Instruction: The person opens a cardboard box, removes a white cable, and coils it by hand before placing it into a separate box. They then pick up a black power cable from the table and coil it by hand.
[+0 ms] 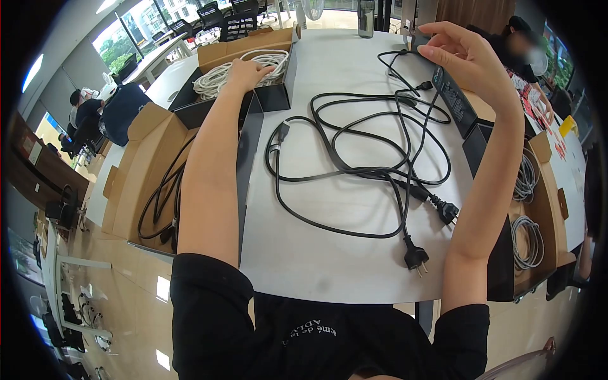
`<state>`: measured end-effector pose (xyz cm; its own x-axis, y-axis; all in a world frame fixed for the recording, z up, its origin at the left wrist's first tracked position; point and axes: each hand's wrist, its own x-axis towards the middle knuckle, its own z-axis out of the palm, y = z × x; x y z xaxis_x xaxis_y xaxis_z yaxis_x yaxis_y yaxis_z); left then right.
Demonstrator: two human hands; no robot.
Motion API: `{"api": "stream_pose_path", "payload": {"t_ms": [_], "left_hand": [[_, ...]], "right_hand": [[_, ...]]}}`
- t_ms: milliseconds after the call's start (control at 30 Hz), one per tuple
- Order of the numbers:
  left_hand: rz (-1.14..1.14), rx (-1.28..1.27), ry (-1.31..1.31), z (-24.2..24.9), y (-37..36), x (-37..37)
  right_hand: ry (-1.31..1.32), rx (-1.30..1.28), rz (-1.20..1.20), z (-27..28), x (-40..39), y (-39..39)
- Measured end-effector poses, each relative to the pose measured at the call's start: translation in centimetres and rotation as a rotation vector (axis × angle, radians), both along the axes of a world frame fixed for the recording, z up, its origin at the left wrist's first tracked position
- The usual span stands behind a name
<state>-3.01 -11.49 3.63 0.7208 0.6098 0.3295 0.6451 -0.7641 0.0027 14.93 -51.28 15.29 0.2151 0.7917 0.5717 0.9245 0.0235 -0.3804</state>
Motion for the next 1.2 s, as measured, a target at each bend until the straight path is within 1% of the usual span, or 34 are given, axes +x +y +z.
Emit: {"api": "stream_pose_path", "payload": {"t_ms": [33,133,233,333,367,467,500,600,633,733,833,933,967,1000,1033,1100,1133,1167,1200], "left_hand": [[0.026,-0.033,-0.03,-0.1,-0.1,-0.2],[0.091,0.132,-0.164,-0.9,-0.5,-0.3],[0.082,0.16,-0.18,-1.7,1.8,0.5],[0.146,0.001,-0.228,-2.0,1.6,1.0],[0.155,0.054,-0.2,-2.1,1.4,1.0],[-0.01,-0.182,0.162,-3.6,8.0,1.4],[-0.006,-0.166,0.111,-2.3,5.4,0.9],[-0.232,-0.01,0.3,-1.1,4.3,-0.4],[-0.232,0.071,0.328,-1.1,4.4,-0.7],[0.002,-0.138,-0.269,-2.5,4.0,-0.6],[0.053,-0.214,-0.351,-1.5,4.8,-0.7],[0.158,-0.174,-0.374,-1.6,4.9,-1.0],[0.216,-0.203,-0.433,-1.8,5.0,-0.8],[0.297,-0.039,-0.524,-3.0,6.6,-0.3],[0.389,-0.109,-0.53,-3.4,7.9,0.0],[0.49,-0.495,-0.399,-3.1,10.3,0.4],[0.504,-0.625,-0.363,-2.9,10.8,0.3],[0.482,-0.804,-0.269,-2.9,11.2,0.3],[0.462,-0.75,-0.358,-3.4,11.6,0.6]], "right_hand": [[0.007,-0.004,-0.008,0.0,-0.1,0.0],[-0.02,0.015,-0.016,-0.2,-0.1,0.0],[-0.039,0.026,-0.015,-0.1,-0.2,-0.1],[-0.058,0.013,-0.035,0.0,0.0,0.2],[-0.065,0.004,-0.044,-0.1,0.1,0.3],[-0.106,-0.018,-0.06,-0.2,0.1,0.7],[-0.084,-0.018,-0.038,-0.2,-0.2,0.8],[-0.049,-0.019,0.007,-0.3,-0.5,0.9],[-0.057,-0.018,0.009,-0.4,-0.4,1.0],[-0.057,-0.018,0.006,-0.5,-0.4,1.0],[-0.063,-0.002,0.013,-0.6,-0.3,1.1],[-0.083,0.011,-0.025,-0.7,-0.3,1.1],[-0.091,0.014,-0.047,-0.7,-0.3,1.2],[-0.082,0.012,-0.031,-0.7,-0.4,1.2],[-0.076,0.01,-0.017,-0.7,-0.4,1.2],[-0.034,0.01,0.006,-0.8,-0.3,1.4],[-0.026,0.025,0.007,-0.9,-0.1,1.5],[-0.016,0.038,0.009,-0.9,0.1,1.6],[-0.004,0.049,0.011,-1.0,0.3,1.7]]}}
